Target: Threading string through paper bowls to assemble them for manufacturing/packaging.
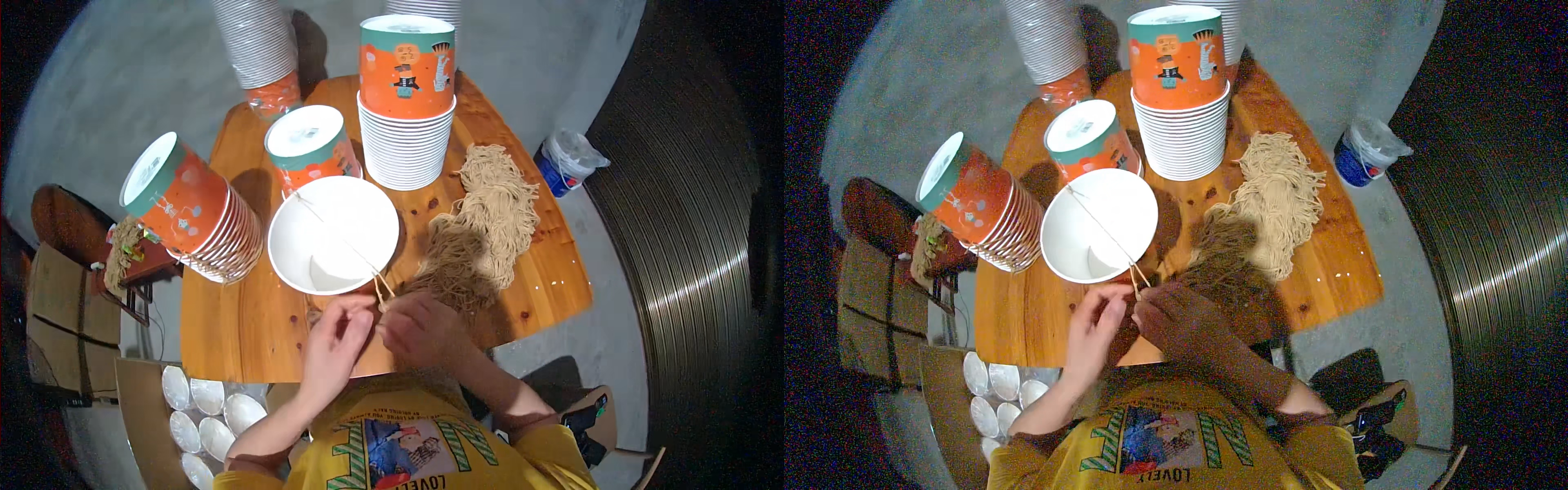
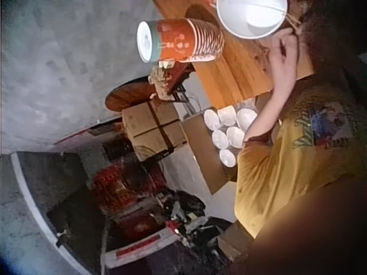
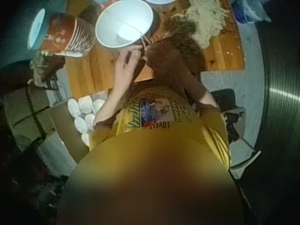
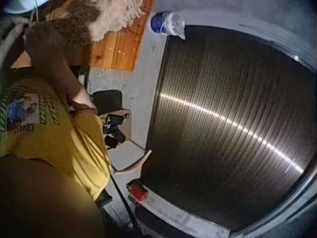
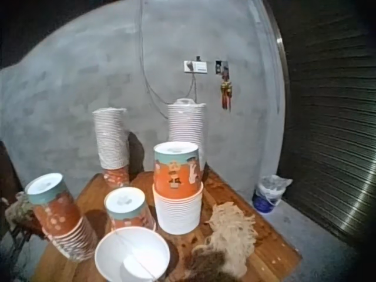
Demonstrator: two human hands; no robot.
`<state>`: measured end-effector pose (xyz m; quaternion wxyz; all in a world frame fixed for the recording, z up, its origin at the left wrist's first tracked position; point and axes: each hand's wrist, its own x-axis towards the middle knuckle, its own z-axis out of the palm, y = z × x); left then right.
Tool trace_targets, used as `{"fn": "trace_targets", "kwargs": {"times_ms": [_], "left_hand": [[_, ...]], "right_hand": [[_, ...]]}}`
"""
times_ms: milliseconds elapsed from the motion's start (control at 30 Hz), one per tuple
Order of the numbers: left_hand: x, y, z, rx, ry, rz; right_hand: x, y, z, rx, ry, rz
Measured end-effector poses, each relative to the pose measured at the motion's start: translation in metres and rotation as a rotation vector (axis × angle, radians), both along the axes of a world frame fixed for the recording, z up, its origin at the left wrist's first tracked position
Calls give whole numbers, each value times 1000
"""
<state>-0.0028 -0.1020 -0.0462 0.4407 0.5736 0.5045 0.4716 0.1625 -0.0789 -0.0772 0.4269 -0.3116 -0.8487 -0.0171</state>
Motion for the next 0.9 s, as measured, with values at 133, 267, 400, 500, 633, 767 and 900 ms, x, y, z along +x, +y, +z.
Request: {"fn": "trace_targets", "kwargs": {"times_ms": [133, 267, 400, 500, 633, 767, 900], "left_hand": [[-2, 12, 3, -508, -423, -98], [-1, 18, 2, -569, -621, -122], [-4, 23, -1, -615, -734, -139], [-3, 25, 2, -647, -798, -129], [-5, 29, 2, -686, -875, -116], [-9, 41, 0, -664, -853, -5], [-7, 43, 7, -670, -825, 27]], "right_hand": [[-4, -2, 5, 13, -2, 46], [-6, -3, 3, 63, -71, 50], [-5, -4, 1, 10, -59, 38], [-3, 3, 1, 140, -93, 63], [-4, 7, 6, 107, -23, 85], [-3, 11, 12, 126, -84, 200], [-2, 16, 3, 112, -93, 206]]}}
